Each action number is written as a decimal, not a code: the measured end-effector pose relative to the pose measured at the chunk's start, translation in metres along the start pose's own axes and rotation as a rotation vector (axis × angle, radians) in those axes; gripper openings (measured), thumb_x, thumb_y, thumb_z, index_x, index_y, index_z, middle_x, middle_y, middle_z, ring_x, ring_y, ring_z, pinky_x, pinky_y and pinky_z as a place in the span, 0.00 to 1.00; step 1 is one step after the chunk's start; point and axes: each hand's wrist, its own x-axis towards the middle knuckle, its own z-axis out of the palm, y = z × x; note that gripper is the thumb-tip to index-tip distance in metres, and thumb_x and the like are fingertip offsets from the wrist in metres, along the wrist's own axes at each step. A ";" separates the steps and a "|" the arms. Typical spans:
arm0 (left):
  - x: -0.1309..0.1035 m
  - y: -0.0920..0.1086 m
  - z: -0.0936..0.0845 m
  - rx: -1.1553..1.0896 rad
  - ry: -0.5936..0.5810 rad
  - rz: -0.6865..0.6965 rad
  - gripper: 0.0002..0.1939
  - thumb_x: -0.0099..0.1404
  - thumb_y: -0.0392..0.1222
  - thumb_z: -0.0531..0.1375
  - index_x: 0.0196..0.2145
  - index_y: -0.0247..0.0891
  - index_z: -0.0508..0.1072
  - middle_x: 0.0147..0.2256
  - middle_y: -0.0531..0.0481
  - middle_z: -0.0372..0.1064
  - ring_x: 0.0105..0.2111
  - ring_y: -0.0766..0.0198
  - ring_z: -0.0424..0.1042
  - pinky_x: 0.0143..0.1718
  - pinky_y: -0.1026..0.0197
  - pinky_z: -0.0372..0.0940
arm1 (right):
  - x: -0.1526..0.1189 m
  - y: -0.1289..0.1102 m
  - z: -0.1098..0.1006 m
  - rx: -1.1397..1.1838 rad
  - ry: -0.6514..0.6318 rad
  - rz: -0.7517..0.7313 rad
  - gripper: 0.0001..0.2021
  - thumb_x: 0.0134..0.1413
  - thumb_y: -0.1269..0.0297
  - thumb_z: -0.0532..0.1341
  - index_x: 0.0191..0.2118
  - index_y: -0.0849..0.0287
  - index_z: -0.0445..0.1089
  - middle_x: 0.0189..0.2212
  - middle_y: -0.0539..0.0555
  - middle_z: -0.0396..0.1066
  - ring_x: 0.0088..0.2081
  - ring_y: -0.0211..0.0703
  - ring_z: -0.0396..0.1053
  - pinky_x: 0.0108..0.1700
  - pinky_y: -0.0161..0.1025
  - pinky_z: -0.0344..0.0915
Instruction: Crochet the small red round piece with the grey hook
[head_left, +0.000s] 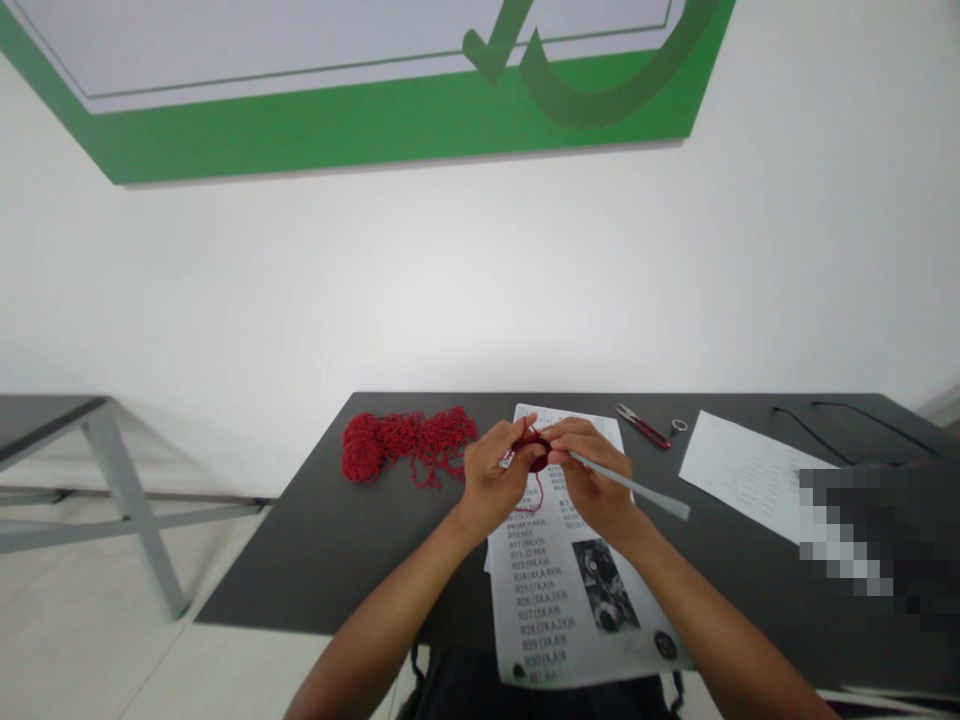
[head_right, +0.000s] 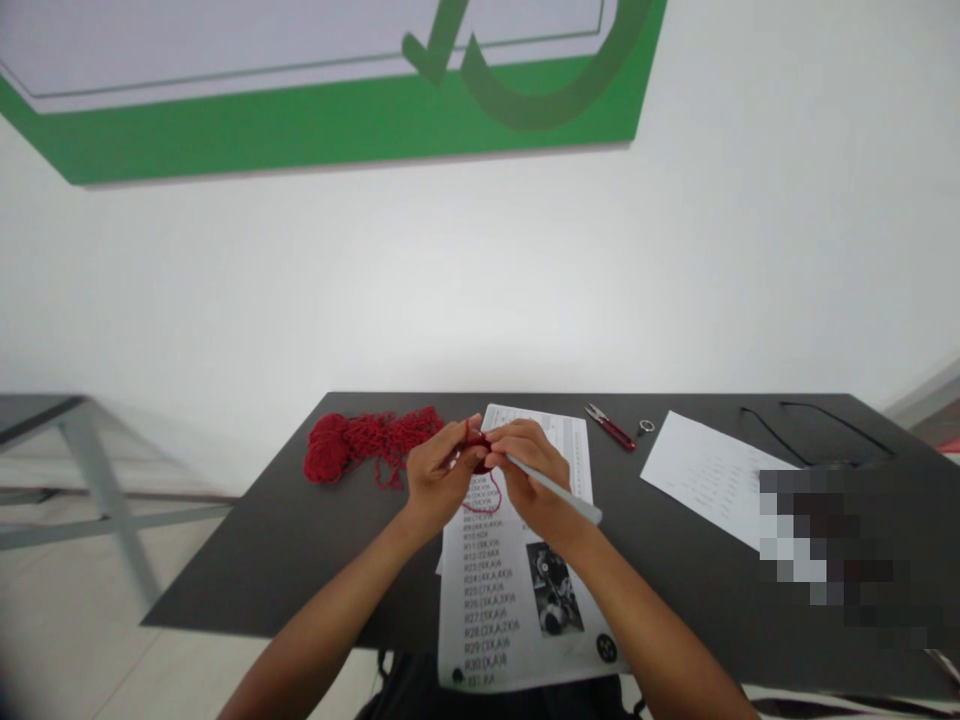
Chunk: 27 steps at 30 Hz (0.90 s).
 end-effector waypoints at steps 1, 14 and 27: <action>0.000 0.000 0.000 0.001 -0.003 0.020 0.11 0.64 0.40 0.66 0.45 0.41 0.82 0.29 0.50 0.77 0.27 0.65 0.74 0.30 0.65 0.69 | 0.000 0.000 0.000 -0.040 -0.016 -0.029 0.10 0.62 0.70 0.63 0.46 0.46 0.74 0.40 0.53 0.78 0.43 0.49 0.76 0.48 0.53 0.74; -0.008 -0.003 0.022 -0.869 0.032 -0.696 0.24 0.55 0.51 0.74 0.46 0.37 0.81 0.31 0.48 0.79 0.24 0.70 0.72 0.27 0.67 0.68 | -0.011 0.013 0.003 -0.203 -0.007 -0.109 0.16 0.64 0.68 0.62 0.55 0.43 0.73 0.46 0.54 0.77 0.49 0.50 0.75 0.49 0.53 0.75; 0.014 -0.024 -0.008 0.019 0.054 -0.011 0.12 0.65 0.37 0.63 0.47 0.38 0.81 0.30 0.51 0.74 0.29 0.65 0.74 0.33 0.63 0.72 | 0.002 0.005 0.006 -0.234 -0.134 0.093 0.02 0.63 0.64 0.65 0.39 0.49 0.76 0.44 0.51 0.82 0.46 0.48 0.77 0.53 0.52 0.69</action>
